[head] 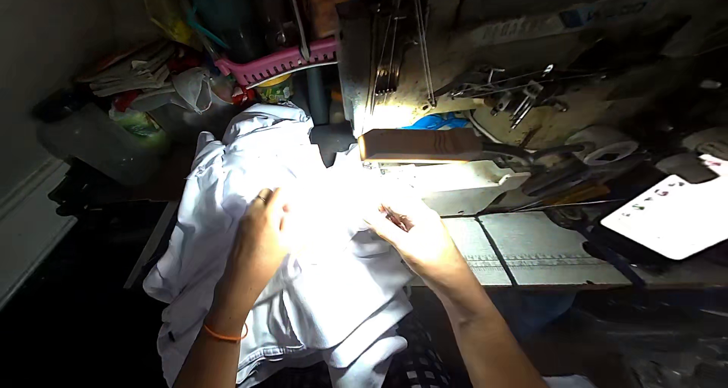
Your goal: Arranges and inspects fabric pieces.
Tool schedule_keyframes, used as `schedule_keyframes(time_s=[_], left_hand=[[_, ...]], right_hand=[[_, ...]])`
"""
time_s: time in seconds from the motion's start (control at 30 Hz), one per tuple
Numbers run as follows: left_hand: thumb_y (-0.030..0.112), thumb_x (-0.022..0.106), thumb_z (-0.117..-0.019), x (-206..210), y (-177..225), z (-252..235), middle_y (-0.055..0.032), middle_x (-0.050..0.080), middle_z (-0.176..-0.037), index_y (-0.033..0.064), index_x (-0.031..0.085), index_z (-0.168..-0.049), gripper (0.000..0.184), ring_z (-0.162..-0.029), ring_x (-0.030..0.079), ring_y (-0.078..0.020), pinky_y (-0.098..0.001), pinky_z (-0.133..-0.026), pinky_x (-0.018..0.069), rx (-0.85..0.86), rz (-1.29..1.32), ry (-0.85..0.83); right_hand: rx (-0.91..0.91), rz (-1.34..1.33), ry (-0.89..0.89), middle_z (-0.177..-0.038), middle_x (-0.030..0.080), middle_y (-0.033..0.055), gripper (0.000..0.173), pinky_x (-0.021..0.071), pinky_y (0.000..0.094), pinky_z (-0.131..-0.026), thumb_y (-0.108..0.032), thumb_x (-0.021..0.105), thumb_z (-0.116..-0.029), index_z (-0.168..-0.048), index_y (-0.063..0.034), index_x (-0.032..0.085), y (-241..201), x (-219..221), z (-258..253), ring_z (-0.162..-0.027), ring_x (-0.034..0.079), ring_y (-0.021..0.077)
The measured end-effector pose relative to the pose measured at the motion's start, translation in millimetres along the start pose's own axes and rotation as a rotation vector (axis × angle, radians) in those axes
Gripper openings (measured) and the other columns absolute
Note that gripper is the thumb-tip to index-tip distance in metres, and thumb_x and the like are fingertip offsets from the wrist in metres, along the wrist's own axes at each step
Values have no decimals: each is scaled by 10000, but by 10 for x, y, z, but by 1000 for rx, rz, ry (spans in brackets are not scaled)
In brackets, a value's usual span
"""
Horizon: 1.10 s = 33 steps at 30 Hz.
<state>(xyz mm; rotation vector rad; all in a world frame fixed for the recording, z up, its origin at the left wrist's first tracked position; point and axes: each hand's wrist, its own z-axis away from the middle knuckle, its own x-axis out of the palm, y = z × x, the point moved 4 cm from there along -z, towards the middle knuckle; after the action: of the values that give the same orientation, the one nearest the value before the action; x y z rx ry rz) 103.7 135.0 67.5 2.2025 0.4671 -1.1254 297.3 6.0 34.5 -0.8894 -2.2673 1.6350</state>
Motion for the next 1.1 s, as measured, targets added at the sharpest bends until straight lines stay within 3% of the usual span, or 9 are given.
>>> schedule_keyframes(time_s=[0.07,0.13,0.3,0.43,0.53,0.63,0.8,0.9,1.1], left_hand=[[10,588,-961,-89,-35,-158,-176,600,-960,-20,631,-988,59,-785,606,-275,-409,-680,534,37,-5,249],[8,548,-992,119,-210,-275,-224,601,-1105,-40,639,-1021,107,-943,636,-335,-465,-813,555,-20,31,221],[26,581,-990,142,47,-318,-201,565,-1387,21,652,-1283,302,-1164,606,-369,-521,-954,509,52,35,111],[55,641,-931,259,548,-195,27,576,-646,65,644,-838,95,-541,529,-9,-173,-513,462,-61,749,-234],[82,583,-1010,637,586,-132,26,546,-560,36,648,-815,211,-453,466,-8,-154,-453,401,-259,1042,-646],[169,490,-1079,638,606,-127,50,605,-661,40,653,-908,270,-499,481,23,-144,-488,415,-125,786,-904],[264,638,-957,200,634,-352,-89,707,-949,76,734,-1040,227,-913,675,-236,-448,-803,540,415,97,-341],[255,799,-807,-188,566,-641,-105,691,-775,59,740,-827,206,-764,678,-278,-500,-686,520,449,-56,-436],[260,750,-889,-805,644,-1147,10,559,-704,152,659,-874,142,-655,561,-174,-439,-593,439,368,-359,-609]], right_hand=[[106,-535,-113,-668,600,-13,52,477,146,-496,-154,637,-975,-946,-134,675,-30,92,70,-517,536,9],[263,-785,-56,-563,556,6,132,436,153,-429,-145,605,-995,-881,-115,664,42,130,167,-427,489,19],[237,-218,80,-660,562,-35,87,421,178,-442,-128,645,-934,-1020,-119,649,158,-2,250,-467,470,29],[-168,-70,-31,-821,649,-85,109,458,100,-567,-154,676,-937,-1034,-142,724,-89,79,343,-619,522,-53],[50,-9,35,-783,656,-75,132,458,171,-521,-234,661,-968,-1065,-154,700,99,-3,354,-579,544,1],[244,117,22,-711,593,-66,164,449,200,-532,-287,662,-948,-974,-127,681,258,-118,325,-565,520,8],[-79,143,2,-734,599,-97,118,448,136,-555,-249,656,-962,-903,-160,708,-99,9,253,-622,533,-34],[-113,186,-6,-775,612,-79,114,458,139,-544,-187,623,-975,-979,-128,720,-213,-43,103,-608,530,-32],[94,265,29,-763,646,57,192,489,273,-506,-132,576,-1044,-1185,-32,659,-187,-90,-396,-524,544,102]])
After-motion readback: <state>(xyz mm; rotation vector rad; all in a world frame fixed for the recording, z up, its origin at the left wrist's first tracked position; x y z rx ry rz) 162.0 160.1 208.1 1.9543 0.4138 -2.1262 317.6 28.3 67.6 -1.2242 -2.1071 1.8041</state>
